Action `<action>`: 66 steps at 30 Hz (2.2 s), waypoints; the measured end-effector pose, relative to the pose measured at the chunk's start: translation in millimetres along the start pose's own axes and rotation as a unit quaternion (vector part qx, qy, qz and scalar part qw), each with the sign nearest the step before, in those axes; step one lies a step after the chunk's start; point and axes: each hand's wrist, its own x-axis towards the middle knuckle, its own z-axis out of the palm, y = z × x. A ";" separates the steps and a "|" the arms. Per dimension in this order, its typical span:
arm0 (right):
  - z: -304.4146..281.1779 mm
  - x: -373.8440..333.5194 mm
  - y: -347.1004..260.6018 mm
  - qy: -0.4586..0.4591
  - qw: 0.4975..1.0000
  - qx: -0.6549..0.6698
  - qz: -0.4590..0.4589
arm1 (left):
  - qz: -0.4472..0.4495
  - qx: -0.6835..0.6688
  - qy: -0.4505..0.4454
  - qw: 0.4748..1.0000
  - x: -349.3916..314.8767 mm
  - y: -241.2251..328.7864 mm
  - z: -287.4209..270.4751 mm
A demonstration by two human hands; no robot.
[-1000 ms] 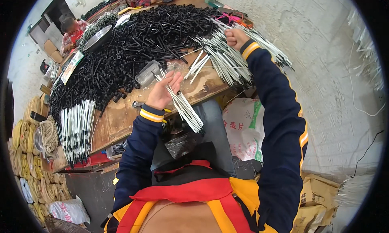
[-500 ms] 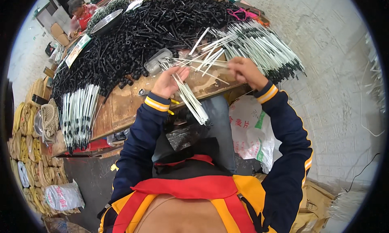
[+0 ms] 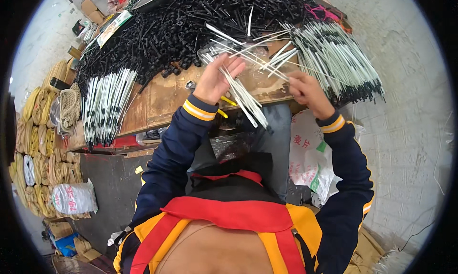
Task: The person threads metal wire through umbrella rib pieces by hand to align them, mounts the assembled ribs into a central plastic hub, and fastens the wire using pliers.
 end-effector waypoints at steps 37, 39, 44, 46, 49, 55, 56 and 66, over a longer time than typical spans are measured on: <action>82.4 104.5 -47.8 -0.010 0.492 -0.721 -0.488 | 0.088 -0.070 0.097 0.989 -13.3 43.1 -79.3; 68.4 102.9 -25.9 0.003 0.709 -0.543 -0.450 | 0.086 -0.039 0.122 0.988 -19.6 43.9 -74.4; 75.8 74.8 -14.4 0.066 0.804 -0.442 -0.392 | 0.107 -0.022 0.063 0.992 -28.6 41.9 -68.3; 84.1 65.6 -11.2 0.058 0.860 -0.414 -0.292 | 0.118 -0.015 0.045 0.992 -32.2 45.2 -58.9; 100.9 58.8 -9.7 0.052 0.911 -0.362 -0.189 | 0.125 -0.013 0.084 0.989 -30.6 45.9 -47.5; 118.7 84.8 -1.4 0.017 0.918 -0.283 -0.276 | 0.131 0.010 -0.003 0.991 -24.7 37.2 -52.5; 125.6 86.4 -6.4 0.019 0.918 -0.283 -0.277 | 0.131 0.014 0.010 0.991 -24.4 35.1 -51.3; 100.3 101.1 -58.8 0.159 0.910 -0.144 -0.355 | 0.128 -0.048 0.055 0.989 -15.4 34.7 -59.8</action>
